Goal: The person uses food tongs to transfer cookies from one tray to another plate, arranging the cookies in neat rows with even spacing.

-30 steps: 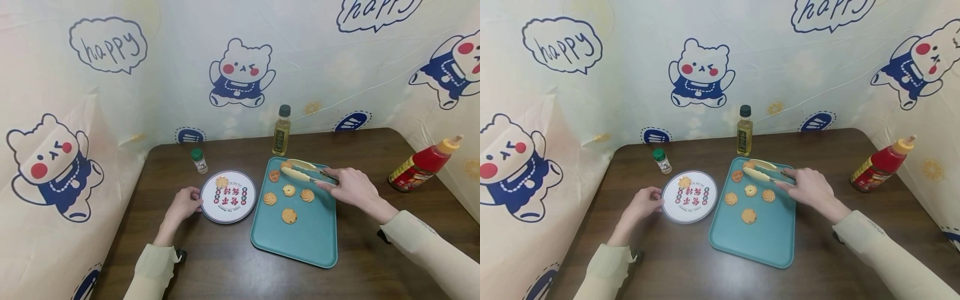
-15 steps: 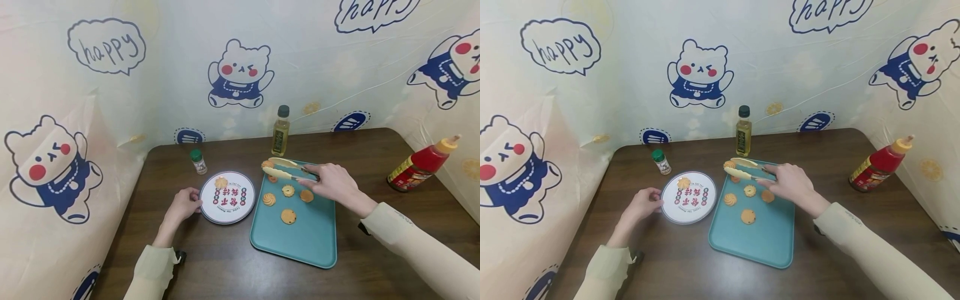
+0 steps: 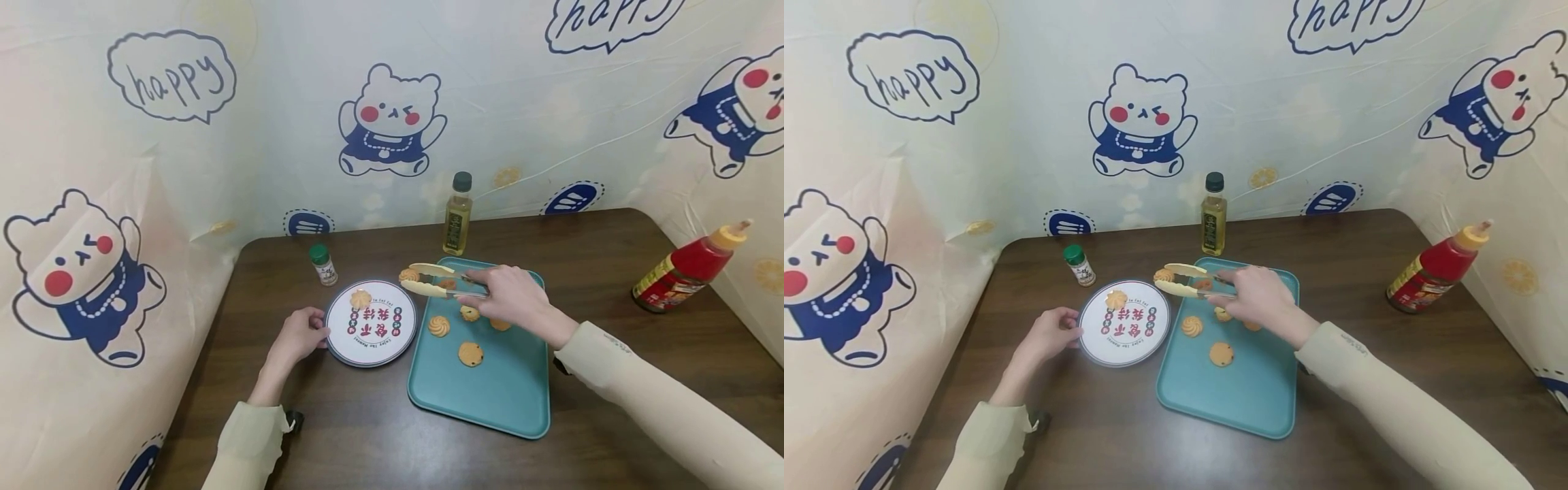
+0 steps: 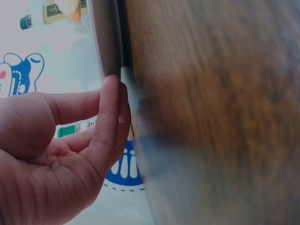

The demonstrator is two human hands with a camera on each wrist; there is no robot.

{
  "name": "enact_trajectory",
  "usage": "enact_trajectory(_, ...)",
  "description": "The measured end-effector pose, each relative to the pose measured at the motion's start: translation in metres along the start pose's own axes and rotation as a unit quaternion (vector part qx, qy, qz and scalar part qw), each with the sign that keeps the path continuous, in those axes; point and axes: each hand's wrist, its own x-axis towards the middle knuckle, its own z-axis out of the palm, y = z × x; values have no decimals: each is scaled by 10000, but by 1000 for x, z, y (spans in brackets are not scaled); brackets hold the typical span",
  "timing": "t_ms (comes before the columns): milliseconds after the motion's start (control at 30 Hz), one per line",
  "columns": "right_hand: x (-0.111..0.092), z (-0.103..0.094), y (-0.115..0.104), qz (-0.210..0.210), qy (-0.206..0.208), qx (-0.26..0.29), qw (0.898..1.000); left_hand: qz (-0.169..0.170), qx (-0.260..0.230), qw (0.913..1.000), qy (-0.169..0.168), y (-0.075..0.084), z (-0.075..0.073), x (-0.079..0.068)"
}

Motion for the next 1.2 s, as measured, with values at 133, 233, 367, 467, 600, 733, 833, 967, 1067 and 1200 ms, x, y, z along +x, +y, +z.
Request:
enact_trajectory(133,4,5,-7,0,-106,-51,9999,34,15,10000,4,-1,0,0)
enact_trajectory(233,7,10,-12,67,-253,-60,9996,51,15,10000,1,-1,0,-1)
enact_trajectory(367,11,15,-17,19,-300,-33,9995,17,3,10000,5,-1,-1,-1)
enact_trajectory(467,13,18,-21,-66,-243,-39,9997,14,-3,10000,9,0,-1,0)
enact_trajectory(600,16,22,-25,-105,-248,-94,9996,34,6,10000,1,0,-1,0)
enact_trajectory(733,19,26,-29,-121,-328,-142,9993,35,14,10000,-10,0,-1,0)
enact_trajectory(833,19,29,-31,-117,-331,-140,9993,31,16,10000,-19,0,-1,0)
enact_trajectory(967,19,32,-33,-80,-309,-131,9994,21,26,10000,-29,0,-1,0)
enact_trajectory(1067,19,34,-33,-81,-290,-158,9994,30,28,10000,-29,0,-1,-1)
enact_trajectory(1200,19,35,-34,-158,-220,-238,9993,39,13,10000,-31,0,-1,-1)
